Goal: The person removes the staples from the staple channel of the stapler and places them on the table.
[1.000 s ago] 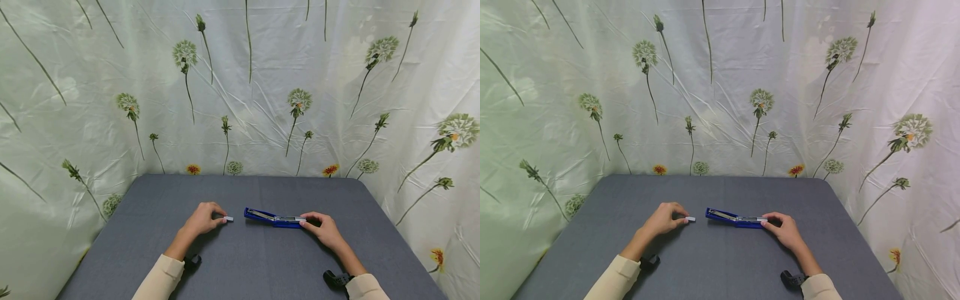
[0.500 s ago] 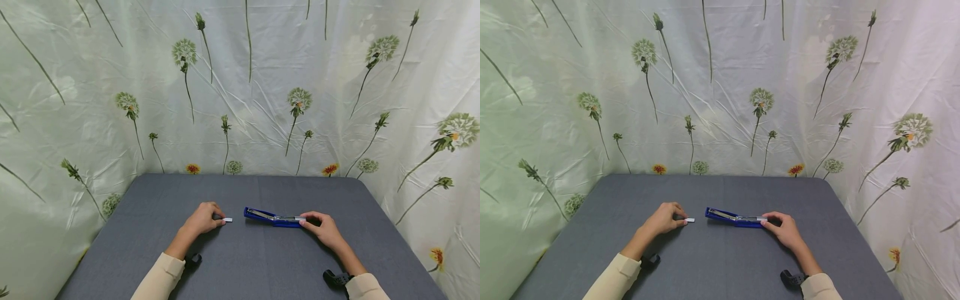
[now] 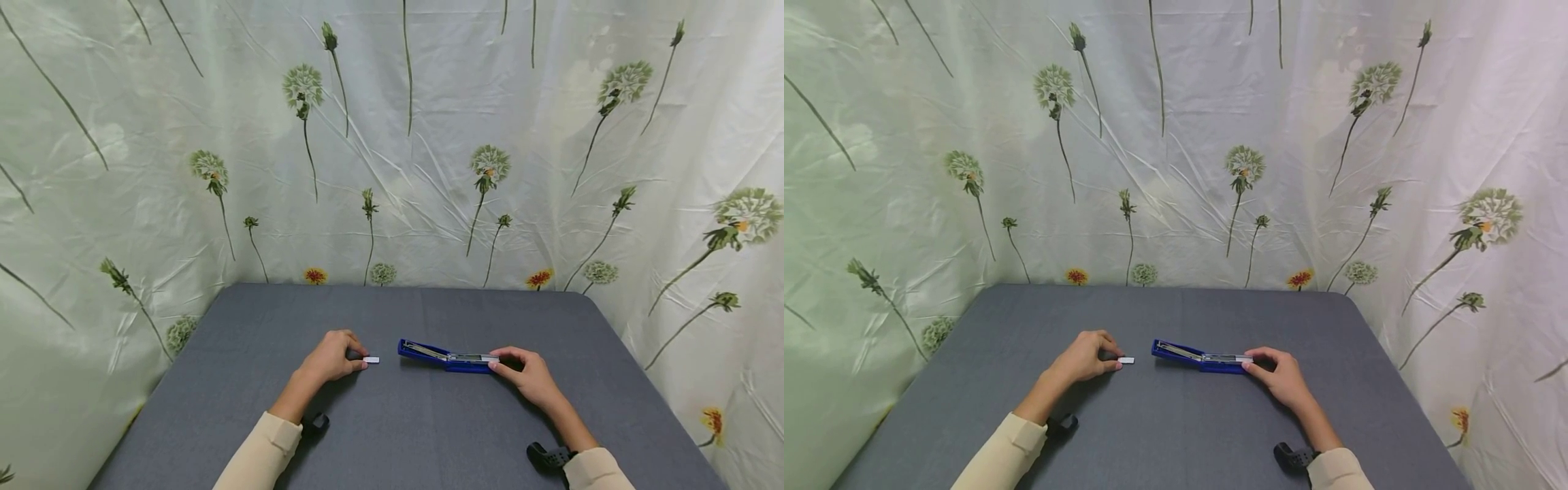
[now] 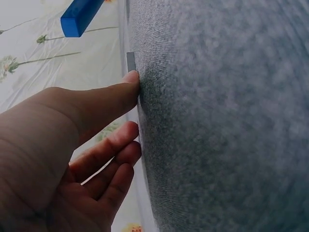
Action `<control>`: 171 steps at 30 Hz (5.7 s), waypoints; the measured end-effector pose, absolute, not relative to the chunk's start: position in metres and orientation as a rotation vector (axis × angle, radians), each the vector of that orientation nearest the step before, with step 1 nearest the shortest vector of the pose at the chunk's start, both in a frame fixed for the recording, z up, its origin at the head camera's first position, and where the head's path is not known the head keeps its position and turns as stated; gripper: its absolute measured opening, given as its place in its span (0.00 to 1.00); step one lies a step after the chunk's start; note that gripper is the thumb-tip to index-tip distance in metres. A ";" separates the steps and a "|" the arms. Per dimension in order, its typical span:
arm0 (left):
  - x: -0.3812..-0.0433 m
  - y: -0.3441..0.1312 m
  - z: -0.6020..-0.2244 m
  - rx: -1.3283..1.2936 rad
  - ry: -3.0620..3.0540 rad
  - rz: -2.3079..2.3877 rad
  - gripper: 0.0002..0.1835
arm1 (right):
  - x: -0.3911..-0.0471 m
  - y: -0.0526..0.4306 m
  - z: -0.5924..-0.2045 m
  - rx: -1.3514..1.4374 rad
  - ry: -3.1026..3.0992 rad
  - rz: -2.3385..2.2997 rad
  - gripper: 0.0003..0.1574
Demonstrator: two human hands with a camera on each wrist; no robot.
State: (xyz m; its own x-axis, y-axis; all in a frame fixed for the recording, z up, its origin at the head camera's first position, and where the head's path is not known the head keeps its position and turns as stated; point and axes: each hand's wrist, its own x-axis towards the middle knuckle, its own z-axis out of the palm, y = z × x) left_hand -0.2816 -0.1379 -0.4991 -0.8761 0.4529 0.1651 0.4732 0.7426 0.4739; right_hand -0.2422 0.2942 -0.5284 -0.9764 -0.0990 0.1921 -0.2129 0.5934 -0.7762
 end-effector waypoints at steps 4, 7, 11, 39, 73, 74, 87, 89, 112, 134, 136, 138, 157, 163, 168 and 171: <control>-0.282 -0.139 -0.500 -0.745 -2.913 -0.828 0.08 | -0.242 0.294 -0.528 0.252 -2.695 1.334 0.14; -0.283 -0.139 -0.501 -0.746 -2.909 -0.825 0.08 | -0.242 0.293 -0.527 0.243 -2.702 1.329 0.15; -0.281 -0.140 -0.503 -0.742 -2.887 -0.826 0.13 | -0.242 0.292 -0.525 0.244 -2.707 1.327 0.15; -0.281 -0.083 -0.475 -0.687 -2.659 -1.078 0.27 | -0.239 0.292 -0.526 0.209 -2.715 1.353 0.16; -0.280 0.025 -0.461 -0.857 -2.690 -0.950 0.21 | -0.243 0.295 -0.531 0.268 -2.691 1.351 0.15; -0.279 0.029 -0.462 -0.856 -2.691 -0.944 0.20 | -0.243 0.295 -0.531 0.267 -2.689 1.354 0.15; -0.271 0.059 -0.477 -0.891 -2.765 -0.880 0.14 | -0.242 0.296 -0.532 0.286 -2.676 1.354 0.14; -0.269 0.062 -0.481 -0.892 -2.774 -0.848 0.12 | -0.243 0.296 -0.532 0.282 -2.678 1.357 0.14; -0.264 0.087 -0.497 -0.885 -2.773 -0.712 0.08 | -0.244 0.298 -0.533 0.306 -2.654 1.372 0.15; -0.262 0.096 -0.498 -0.816 -2.696 -0.970 0.06 | -0.240 0.297 -0.526 0.291 -2.654 1.394 0.14; -0.261 0.098 -0.497 -0.804 -2.693 -0.973 0.06 | -0.242 0.298 -0.528 0.264 -2.668 1.392 0.14; -0.261 0.100 -0.496 -0.791 -2.698 -0.950 0.06 | -0.242 0.298 -0.530 0.259 -2.680 1.363 0.14; -0.273 0.107 -0.483 -0.975 -2.742 -0.526 0.07 | -0.246 0.299 -0.533 0.276 -2.664 1.338 0.14; -0.276 0.110 -0.473 -1.022 -2.831 -0.419 0.04 | -0.246 0.299 -0.533 0.306 -2.650 1.366 0.13; -0.280 0.109 -0.475 -1.063 -2.854 -0.452 0.04 | -0.245 0.299 -0.532 0.322 -2.644 1.378 0.13; -0.281 0.107 -0.479 -1.078 -2.841 -0.486 0.05 | -0.245 0.300 -0.532 0.317 -2.643 1.383 0.12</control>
